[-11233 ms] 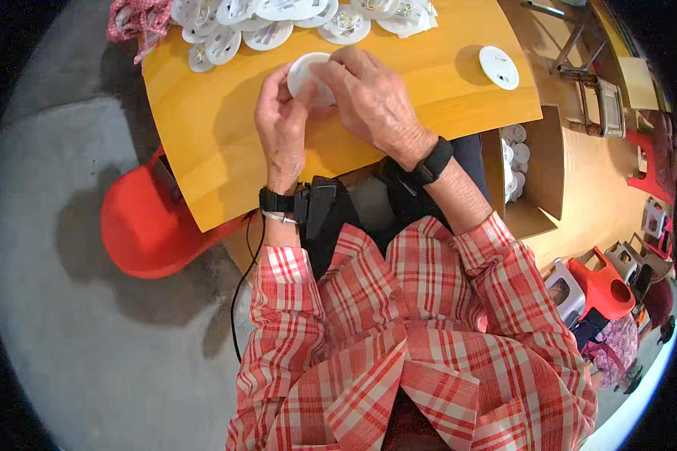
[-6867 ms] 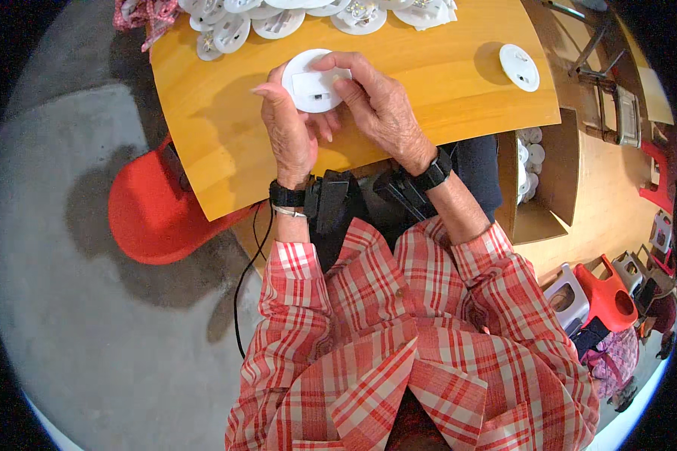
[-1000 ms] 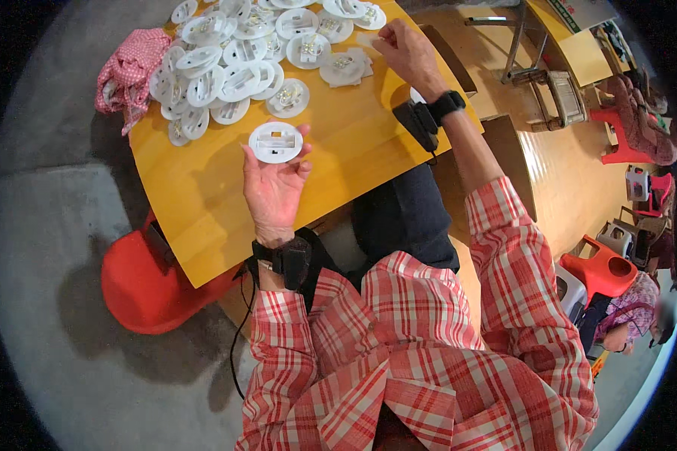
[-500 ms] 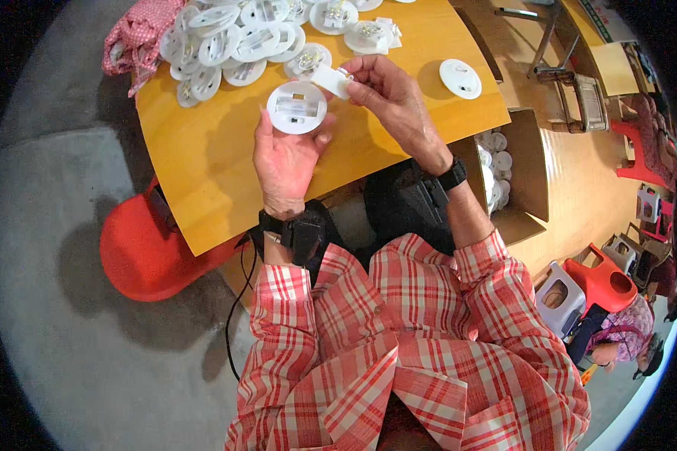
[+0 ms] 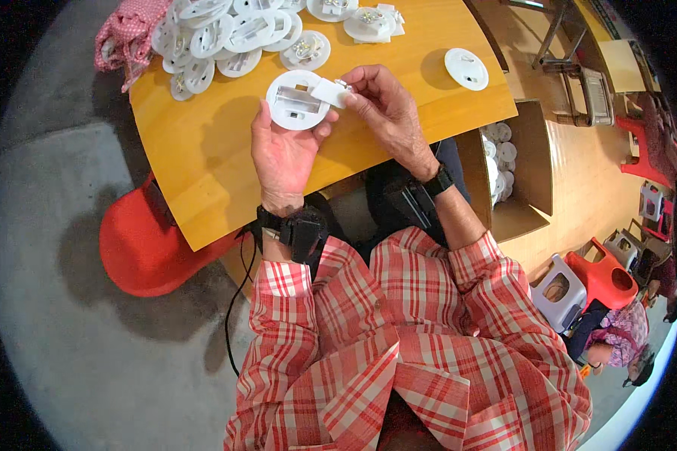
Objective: Assembling small white plastic components by inserting pieces into a circular base at a factory workstation.
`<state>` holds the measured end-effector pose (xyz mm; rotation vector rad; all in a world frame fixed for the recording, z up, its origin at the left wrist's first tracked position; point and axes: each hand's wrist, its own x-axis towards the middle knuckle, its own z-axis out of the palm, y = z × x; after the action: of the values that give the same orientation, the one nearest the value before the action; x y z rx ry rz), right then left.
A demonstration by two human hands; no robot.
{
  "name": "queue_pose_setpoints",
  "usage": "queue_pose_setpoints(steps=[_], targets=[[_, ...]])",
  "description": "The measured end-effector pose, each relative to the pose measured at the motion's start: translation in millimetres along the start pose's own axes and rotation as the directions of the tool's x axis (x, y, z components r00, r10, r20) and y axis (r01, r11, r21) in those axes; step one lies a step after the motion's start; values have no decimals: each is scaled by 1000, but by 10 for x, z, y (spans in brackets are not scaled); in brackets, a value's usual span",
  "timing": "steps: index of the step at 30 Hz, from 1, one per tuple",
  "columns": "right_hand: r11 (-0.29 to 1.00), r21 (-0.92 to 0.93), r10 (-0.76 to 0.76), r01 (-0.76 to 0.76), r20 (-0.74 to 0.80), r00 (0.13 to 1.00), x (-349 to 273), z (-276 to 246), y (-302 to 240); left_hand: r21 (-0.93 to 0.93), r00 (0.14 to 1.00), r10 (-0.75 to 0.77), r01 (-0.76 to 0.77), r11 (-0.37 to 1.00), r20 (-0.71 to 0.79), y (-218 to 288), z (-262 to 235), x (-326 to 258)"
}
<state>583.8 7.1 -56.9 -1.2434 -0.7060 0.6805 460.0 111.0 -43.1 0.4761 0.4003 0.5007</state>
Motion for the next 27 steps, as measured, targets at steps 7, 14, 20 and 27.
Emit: queue_pose_setpoints(steps=[7,14,20,27], targets=[[1000,-10,-24,24,14,1000,-6,-21,30,-19,999,-34,34,999,20,6,5,6],[998,1,-63,63,1,998,-29,-3,-42,-19,999,10,-10,1000,39,-16,64,-10],[998,-62,-26,26,16,1000,-38,-33,3,-1,998,-4,4,1000,68,-24,35,-5],[999,-33,-37,36,-17,999,-28,-23,14,-55,995,-17,23,998,101,-15,-2,0]])
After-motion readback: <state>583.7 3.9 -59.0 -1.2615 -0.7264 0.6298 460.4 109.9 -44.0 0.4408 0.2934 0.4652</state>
